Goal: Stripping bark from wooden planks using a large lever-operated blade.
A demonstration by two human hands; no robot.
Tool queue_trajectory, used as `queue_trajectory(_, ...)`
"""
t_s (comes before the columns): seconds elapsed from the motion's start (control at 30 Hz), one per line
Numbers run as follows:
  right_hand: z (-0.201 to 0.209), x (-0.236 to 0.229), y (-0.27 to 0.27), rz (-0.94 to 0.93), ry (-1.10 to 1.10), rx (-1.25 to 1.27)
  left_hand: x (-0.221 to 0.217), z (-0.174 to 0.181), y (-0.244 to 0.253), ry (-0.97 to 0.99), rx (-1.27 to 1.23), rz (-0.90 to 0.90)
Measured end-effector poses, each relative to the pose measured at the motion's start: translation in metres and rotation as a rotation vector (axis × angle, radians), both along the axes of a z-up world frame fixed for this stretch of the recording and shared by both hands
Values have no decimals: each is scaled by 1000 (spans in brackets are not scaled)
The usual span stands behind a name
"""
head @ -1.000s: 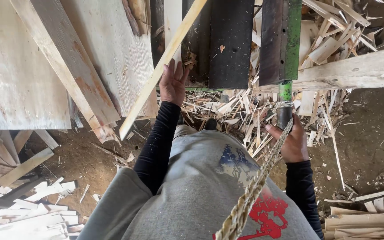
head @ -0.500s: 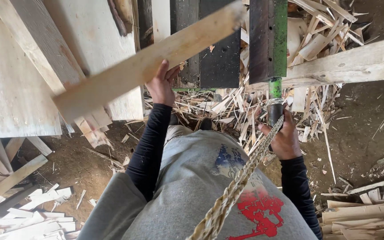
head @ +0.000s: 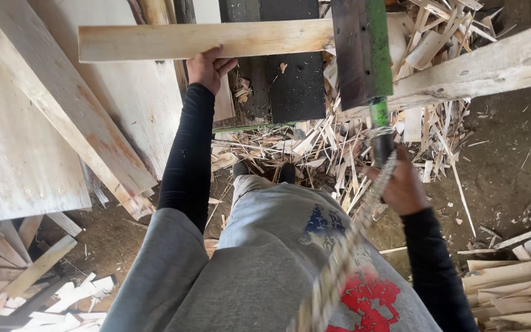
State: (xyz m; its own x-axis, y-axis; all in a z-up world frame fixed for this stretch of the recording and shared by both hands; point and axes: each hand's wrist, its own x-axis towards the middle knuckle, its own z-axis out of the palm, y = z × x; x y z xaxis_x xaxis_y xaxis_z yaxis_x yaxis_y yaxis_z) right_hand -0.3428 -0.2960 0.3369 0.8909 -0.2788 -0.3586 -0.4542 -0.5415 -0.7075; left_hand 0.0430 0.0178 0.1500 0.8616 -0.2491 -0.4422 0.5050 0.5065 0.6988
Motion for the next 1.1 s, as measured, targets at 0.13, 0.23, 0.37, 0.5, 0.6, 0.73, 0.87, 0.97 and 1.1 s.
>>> queue_trajectory(0.13, 95, 8, 7, -104, 12, 121, -1, -13, -1, 61, 0, 0)
queue_trajectory(0.23, 84, 11, 15, -258, 124, 151, 1, -19, 1, 57, -102, 9)
queue_trajectory(0.37, -167, -23, -29, -116, -49, 6, 2, -32, 2, 64, -51, -8)
queue_trajectory(0.5, -143, 8, 11, -225, 202, -76, 11, -60, 4, 41, -180, -15)
queue_trajectory(0.6, -126, -7, 20, -237, 131, -28, -18, -30, -9, 97, -189, 56)
queue_trajectory(0.73, -103, 0, 11, -147, -26, 24, -13, -35, -8, 16, -151, 354)
queue_trajectory(0.87, -74, 0, 12, -86, -134, -25, -43, 52, 38, -212, 34, 392)
queue_trajectory(0.97, -57, -1, 13, -160, -42, 18, -63, 89, 84, -302, 256, 341)
queue_trajectory(1.1, -41, -1, 16, -159, -8, -100, -51, 47, 171, -476, 530, 374)
